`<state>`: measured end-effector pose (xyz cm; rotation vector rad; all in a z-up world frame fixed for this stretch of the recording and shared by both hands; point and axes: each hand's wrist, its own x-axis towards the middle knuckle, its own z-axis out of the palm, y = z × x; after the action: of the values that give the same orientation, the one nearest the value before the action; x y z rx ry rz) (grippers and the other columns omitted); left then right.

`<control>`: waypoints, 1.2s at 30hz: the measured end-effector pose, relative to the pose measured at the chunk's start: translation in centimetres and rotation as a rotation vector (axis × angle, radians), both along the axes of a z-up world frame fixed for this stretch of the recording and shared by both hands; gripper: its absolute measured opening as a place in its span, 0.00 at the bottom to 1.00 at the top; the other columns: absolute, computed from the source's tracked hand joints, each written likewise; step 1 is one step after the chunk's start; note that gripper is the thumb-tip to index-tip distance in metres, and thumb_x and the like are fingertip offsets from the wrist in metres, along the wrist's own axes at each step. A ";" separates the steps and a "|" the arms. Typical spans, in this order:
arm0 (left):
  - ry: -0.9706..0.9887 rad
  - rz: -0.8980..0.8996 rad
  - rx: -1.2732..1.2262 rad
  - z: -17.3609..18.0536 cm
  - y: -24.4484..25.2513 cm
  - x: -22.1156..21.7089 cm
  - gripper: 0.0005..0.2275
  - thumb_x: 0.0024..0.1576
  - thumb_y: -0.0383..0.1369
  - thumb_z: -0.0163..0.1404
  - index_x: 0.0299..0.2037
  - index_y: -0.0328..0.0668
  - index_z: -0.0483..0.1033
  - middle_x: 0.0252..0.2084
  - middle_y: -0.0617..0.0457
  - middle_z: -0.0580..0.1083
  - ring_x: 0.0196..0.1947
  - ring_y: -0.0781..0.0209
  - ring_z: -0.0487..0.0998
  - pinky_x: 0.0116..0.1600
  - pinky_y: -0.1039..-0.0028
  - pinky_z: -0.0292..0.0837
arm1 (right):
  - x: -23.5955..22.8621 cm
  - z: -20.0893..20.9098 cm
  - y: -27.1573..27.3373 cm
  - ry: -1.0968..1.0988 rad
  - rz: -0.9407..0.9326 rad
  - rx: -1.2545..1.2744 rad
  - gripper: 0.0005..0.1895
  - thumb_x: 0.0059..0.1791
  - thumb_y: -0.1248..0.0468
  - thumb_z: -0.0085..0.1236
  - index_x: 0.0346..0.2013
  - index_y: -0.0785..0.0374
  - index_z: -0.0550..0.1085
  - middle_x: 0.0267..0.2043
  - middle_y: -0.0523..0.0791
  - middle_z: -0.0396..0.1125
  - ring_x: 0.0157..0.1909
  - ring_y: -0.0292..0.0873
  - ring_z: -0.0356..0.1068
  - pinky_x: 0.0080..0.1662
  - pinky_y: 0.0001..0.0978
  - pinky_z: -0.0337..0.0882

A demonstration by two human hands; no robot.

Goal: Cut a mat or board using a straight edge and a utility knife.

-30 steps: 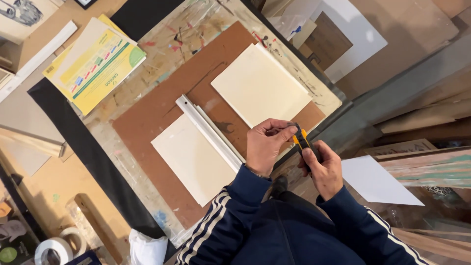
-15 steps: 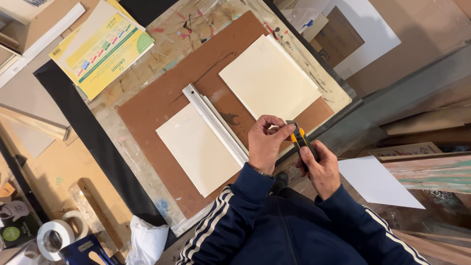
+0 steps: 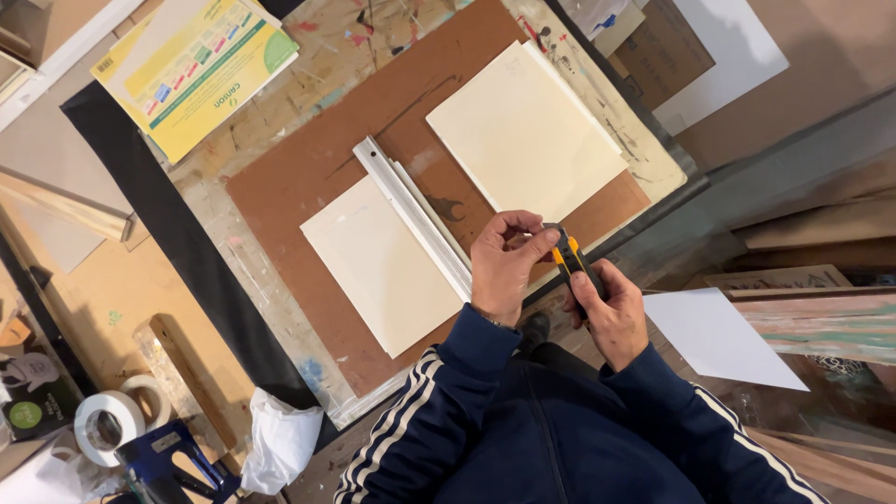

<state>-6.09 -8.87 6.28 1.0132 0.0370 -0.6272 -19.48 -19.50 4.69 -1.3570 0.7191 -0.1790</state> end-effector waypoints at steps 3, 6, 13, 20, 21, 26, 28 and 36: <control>0.092 -0.002 -0.011 -0.6 1.0 0.0 0.06 0.58 0.24 0.58 0.41 0.29 0.76 0.37 0.48 0.79 0.35 0.60 0.82 0.42 0.71 0.81 | -0.2 0.3 0.2 0.019 0.046 -0.027 0.13 0.55 0.60 0.54 0.34 0.69 0.70 0.26 0.45 0.69 0.24 0.34 0.65 0.28 0.26 0.65; 0.063 0.019 -0.018 -1.2 2.9 0.2 0.04 0.58 0.24 0.57 0.39 0.30 0.77 0.35 0.47 0.80 0.34 0.60 0.82 0.41 0.70 0.80 | -0.5 -0.6 0.0 0.060 0.164 -0.097 0.13 0.55 0.61 0.55 0.35 0.70 0.71 0.26 0.46 0.70 0.25 0.34 0.65 0.29 0.26 0.66; 0.112 0.142 0.072 -5.0 12.7 -3.9 0.03 0.58 0.23 0.57 0.39 0.32 0.78 0.33 0.50 0.79 0.33 0.62 0.81 0.41 0.72 0.80 | 0.5 -2.2 3.9 0.099 0.656 -0.012 0.13 0.55 0.60 0.50 0.48 0.68 0.71 0.30 0.44 0.71 0.30 0.34 0.69 0.36 0.25 0.70; 0.048 0.444 0.322 -6.4 25.8 -8.2 0.02 0.58 0.25 0.56 0.37 0.34 0.80 0.32 0.53 0.79 0.33 0.65 0.79 0.38 0.74 0.75 | 1.2 -4.0 10.3 0.270 0.983 -0.103 0.14 0.55 0.59 0.50 0.46 0.68 0.70 0.32 0.46 0.72 0.30 0.38 0.70 0.36 0.29 0.70; -0.023 0.574 0.466 -6.2 27.9 -8.1 0.03 0.59 0.26 0.54 0.37 0.34 0.80 0.33 0.53 0.79 0.33 0.64 0.79 0.38 0.74 0.74 | 1.3 -4.3 10.9 0.300 0.979 -0.101 0.14 0.56 0.58 0.49 0.46 0.68 0.70 0.32 0.47 0.71 0.29 0.38 0.69 0.35 0.30 0.70; -0.488 0.424 1.206 -7.0 35.4 -6.7 0.03 0.59 0.29 0.57 0.38 0.38 0.81 0.40 0.50 0.79 0.42 0.50 0.77 0.46 0.65 0.72 | 4.3 -5.2 16.8 0.317 1.004 0.033 0.14 0.57 0.57 0.46 0.44 0.68 0.68 0.34 0.47 0.71 0.30 0.38 0.70 0.35 0.30 0.72; -0.619 0.349 1.383 -7.3 37.5 -6.4 0.04 0.57 0.30 0.58 0.38 0.39 0.80 0.43 0.49 0.78 0.47 0.46 0.77 0.49 0.61 0.72 | 5.8 -5.7 19.9 0.344 1.020 0.061 0.14 0.57 0.58 0.45 0.44 0.67 0.69 0.35 0.47 0.71 0.31 0.38 0.71 0.35 0.30 0.73; -0.634 0.351 1.391 -10.2 43.6 -5.7 0.15 0.52 0.25 0.56 0.50 0.37 0.77 0.53 0.48 0.73 0.55 0.45 0.72 0.59 0.59 0.69 | 10.8 -9.7 30.4 0.419 1.095 0.173 0.14 0.57 0.59 0.45 0.46 0.68 0.68 0.37 0.49 0.72 0.36 0.40 0.74 0.39 0.32 0.76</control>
<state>-11.81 34.71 -3.91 2.4419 0.0950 0.1791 -8.67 10.87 -4.96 -1.4562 0.2323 1.0331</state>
